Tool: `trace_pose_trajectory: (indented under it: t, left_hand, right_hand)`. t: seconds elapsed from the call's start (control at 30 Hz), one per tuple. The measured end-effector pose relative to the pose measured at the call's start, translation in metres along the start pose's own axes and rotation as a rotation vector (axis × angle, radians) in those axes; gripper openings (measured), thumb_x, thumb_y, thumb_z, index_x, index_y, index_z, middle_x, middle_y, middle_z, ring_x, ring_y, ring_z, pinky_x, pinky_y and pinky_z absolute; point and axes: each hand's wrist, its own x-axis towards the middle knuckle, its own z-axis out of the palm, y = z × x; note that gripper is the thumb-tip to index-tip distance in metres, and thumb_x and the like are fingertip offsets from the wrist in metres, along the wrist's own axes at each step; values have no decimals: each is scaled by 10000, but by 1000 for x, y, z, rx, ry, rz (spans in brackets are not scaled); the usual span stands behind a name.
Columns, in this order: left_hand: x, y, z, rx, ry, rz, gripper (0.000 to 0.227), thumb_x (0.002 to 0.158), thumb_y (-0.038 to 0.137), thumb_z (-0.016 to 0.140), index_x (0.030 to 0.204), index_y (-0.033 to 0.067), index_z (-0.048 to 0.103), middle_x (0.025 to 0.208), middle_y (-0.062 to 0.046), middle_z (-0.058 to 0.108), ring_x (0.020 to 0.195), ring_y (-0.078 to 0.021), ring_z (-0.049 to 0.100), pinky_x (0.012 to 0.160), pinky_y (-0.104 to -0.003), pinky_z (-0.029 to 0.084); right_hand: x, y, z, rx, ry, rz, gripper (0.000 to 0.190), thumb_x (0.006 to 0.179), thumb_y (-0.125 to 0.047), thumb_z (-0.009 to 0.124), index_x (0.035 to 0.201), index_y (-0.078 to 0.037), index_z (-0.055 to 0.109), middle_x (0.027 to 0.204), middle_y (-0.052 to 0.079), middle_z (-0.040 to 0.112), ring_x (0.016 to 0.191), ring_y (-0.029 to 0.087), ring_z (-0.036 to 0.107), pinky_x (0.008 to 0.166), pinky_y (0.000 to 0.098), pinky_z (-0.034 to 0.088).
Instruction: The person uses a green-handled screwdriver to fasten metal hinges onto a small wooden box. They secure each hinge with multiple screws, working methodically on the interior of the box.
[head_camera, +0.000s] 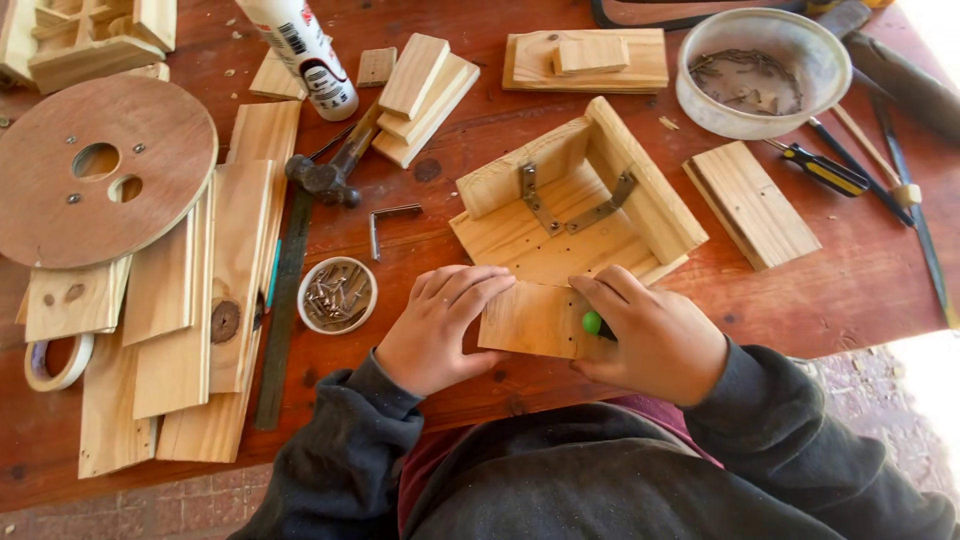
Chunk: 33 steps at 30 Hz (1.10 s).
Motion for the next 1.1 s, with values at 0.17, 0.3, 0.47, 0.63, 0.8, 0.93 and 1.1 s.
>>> trace_pose_trajectory:
  t: [0.17,0.3,0.47,0.63,0.8,0.93,1.1]
  left_hand:
    - [19,19,11,-145,110,67,873,697,368,909,1461,170,536,1458,-66,546,1321,-310,532,1057,-440,420]
    - [48,40,18,-247,203,137,664,885,382,768,1437,90,541,1433,-125,566,1308,-345,570,1044,-436,449]
    - [80,52,25,-216,200,186,534,907,335,740,1373,108,611,1350,-99,625,1241,-311,626,1011,-427,462]
    - [89,50,24,-146,234,103,275,978,198,656,1243,130,642,1300,-37,666,1191,-226,640,1042,-423,442]
    - [78,26,5,-170,387,-28,221,998,170,596,1178,67,671,1200,-92,711,1153,-243,659,1076,-410,491]
    - [64,-3,-6,-182,583,-206,294,1037,180,558,1303,56,578,1230,-108,606,1088,-236,589,967,-382,461]
    - [78,-40,3,-287,436,-507,590,950,268,624,1457,54,411,1449,-165,540,1286,-269,553,1106,-439,441]
  right_hand:
    - [-34,19,-9,50,190,22,981,502,-541,872,1384,-234,571,1159,18,588,751,380,747,667,517,645]
    - [-57,43,-26,97,360,138,983,491,-599,885,1375,-260,621,1165,9,632,847,352,741,716,486,631]
    - [-72,89,-47,118,511,394,924,531,-626,852,1354,-258,651,1189,2,639,966,348,717,815,478,599]
    - [-49,147,-44,62,441,505,767,753,-564,783,1325,-70,658,1259,87,633,1074,303,643,875,484,505]
    - [-11,174,-40,-3,298,520,757,765,-665,750,1260,-96,687,1223,92,645,1064,321,643,839,502,515]
    - [-6,170,-41,-42,436,432,795,765,-530,837,1368,-50,640,1250,184,542,1025,384,640,774,546,552]
    - [-12,105,-63,136,526,221,593,875,-507,776,1245,-51,692,1078,107,676,884,276,669,792,442,530]
